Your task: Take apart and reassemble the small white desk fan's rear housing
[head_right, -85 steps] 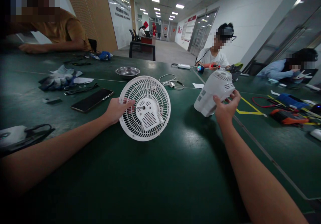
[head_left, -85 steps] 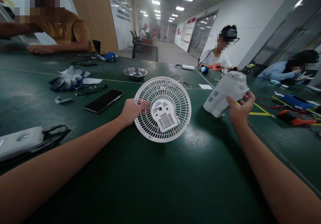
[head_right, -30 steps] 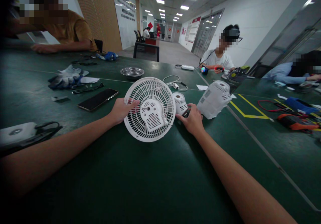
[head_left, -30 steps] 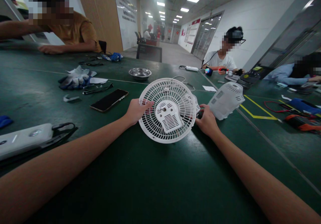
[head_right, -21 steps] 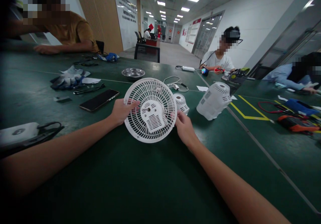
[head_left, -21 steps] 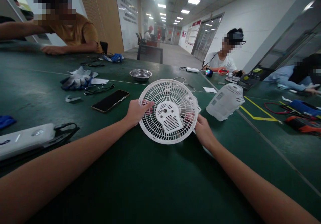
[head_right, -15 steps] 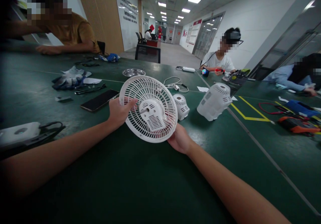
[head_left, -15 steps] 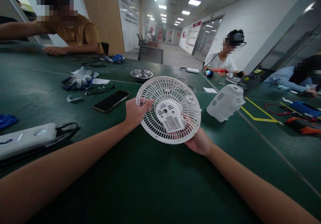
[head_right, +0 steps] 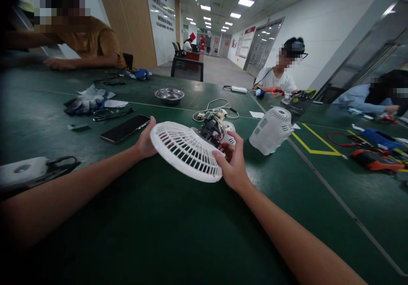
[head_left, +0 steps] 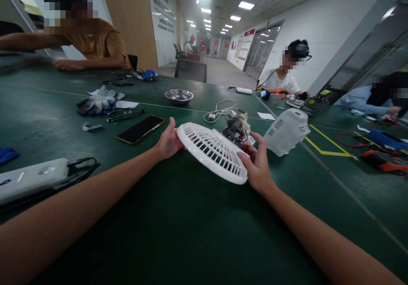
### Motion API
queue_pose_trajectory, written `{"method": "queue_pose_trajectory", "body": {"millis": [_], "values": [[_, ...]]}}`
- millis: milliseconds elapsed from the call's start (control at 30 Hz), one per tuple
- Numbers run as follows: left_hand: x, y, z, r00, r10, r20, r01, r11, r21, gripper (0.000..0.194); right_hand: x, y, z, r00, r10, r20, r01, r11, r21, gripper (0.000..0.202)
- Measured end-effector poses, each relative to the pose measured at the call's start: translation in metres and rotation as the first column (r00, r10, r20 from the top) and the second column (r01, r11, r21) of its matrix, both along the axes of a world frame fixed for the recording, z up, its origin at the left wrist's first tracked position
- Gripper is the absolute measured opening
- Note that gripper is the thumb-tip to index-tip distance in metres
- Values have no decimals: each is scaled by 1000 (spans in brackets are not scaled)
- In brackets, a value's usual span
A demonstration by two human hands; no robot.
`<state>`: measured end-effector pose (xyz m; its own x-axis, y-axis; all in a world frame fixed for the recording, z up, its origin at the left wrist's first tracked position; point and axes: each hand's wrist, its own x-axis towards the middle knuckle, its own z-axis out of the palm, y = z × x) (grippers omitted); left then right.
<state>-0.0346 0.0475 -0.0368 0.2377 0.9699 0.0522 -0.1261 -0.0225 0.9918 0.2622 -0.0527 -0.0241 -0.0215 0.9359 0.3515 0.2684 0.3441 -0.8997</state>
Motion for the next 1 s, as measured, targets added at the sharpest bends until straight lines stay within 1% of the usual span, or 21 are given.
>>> {"method": "queue_pose_trajectory", "body": {"millis": [33, 100, 167, 233, 300, 333, 400, 433, 500, 567, 600, 633, 667, 733, 800, 833, 867, 900, 933, 967, 1000], "values": [[-2, -1, 3, 998, -43, 41, 45, 997, -55, 82, 1, 0, -1, 998, 23, 59, -25, 999, 36, 79], [-3, -1, 6, 983, -136, 125, 156, 973, -170, 69, 2, 0, -5, 984, 55, 170, -72, 993, 95, 78], [-3, -1, 7, 972, -160, 173, 201, 946, -254, 50, 1, 1, -7, 964, 39, 265, -77, 988, 136, 79], [-2, 0, 6, 970, -149, 193, 206, 925, -319, 32, 1, 3, -9, 938, 17, 347, -78, 984, 162, 82], [1, 0, 6, 973, -141, 183, 200, 910, -362, 18, 2, 4, -8, 905, 26, 425, -113, 977, 182, 86], [2, 0, 6, 975, -140, 173, 197, 906, -375, 14, 3, 5, -7, 890, 39, 455, -139, 972, 190, 86], [4, 0, 8, 980, -126, 153, 177, 903, -392, 13, 8, 8, -4, 880, 32, 474, -157, 961, 226, 77], [5, -1, 10, 982, -117, 145, 167, 901, -400, 15, 12, 11, -3, 884, -2, 468, -134, 957, 257, 71], [6, -2, 13, 987, -100, 124, 144, 899, -414, 20, 22, 20, -2, 881, -143, 451, -23, 939, 342, 63], [7, -2, 15, 989, -100, 105, 135, 899, -417, 20, 35, 33, -4, 834, -317, 452, 115, 901, 419, 67], [8, -2, 16, 990, -102, 98, 134, 899, -416, 19, 42, 40, -6, 801, -379, 463, 168, 886, 433, 71], [8, -2, 16, 990, -104, 93, 134, 900, -415, 18, 48, 47, -8, 779, -408, 475, 208, 884, 419, 77], [8, -2, 16, 990, -106, 90, 134, 901, -414, 18, 53, 53, -11, 772, -409, 486, 239, 896, 374, 82], [8, -1, 15, 991, -102, 90, 130, 903, -409, 20, 61, 63, -15, 793, -356, 495, 277, 934, 227, 90], [8, -1, 14, 992, -95, 88, 122, 908, -400, 19, 62, 67, -17, 844, -314, 435, 307, 948, 87, 92], [8, -1, 13, 992, -91, 82, 116, 912, -392, 17, 61, 68, -16, 877, -327, 352, 338, 941, 33, 89], [8, -1, 13, 994, -87, 73, 109, 917, -384, 15, 59, 67, -14, 909, -350, 226, 366, 930, -27, 83], [8, -1, 12, 995, -83, 61, 100, 922, -373, 14, 55, 65, -12, 930, -362, 66, 367, 924, -107, 75], [8, -1, 12, 996, -80, 46, 91, 929, -358, 12, 51, 62, -8, 929, -353, -108, 328, 923, -199, 67], [9, -1, 12, 997, -72, 26, 77, 939, -335, 12, 45, 58, -4, 907, -324, -268, 249, 927, -280, 60], [9, -1, 12, 998, -56, -4, 52, 951, -304, 12, 39, 54, -1, 876, -279, -393, 151, 933, -326, 55]]}}
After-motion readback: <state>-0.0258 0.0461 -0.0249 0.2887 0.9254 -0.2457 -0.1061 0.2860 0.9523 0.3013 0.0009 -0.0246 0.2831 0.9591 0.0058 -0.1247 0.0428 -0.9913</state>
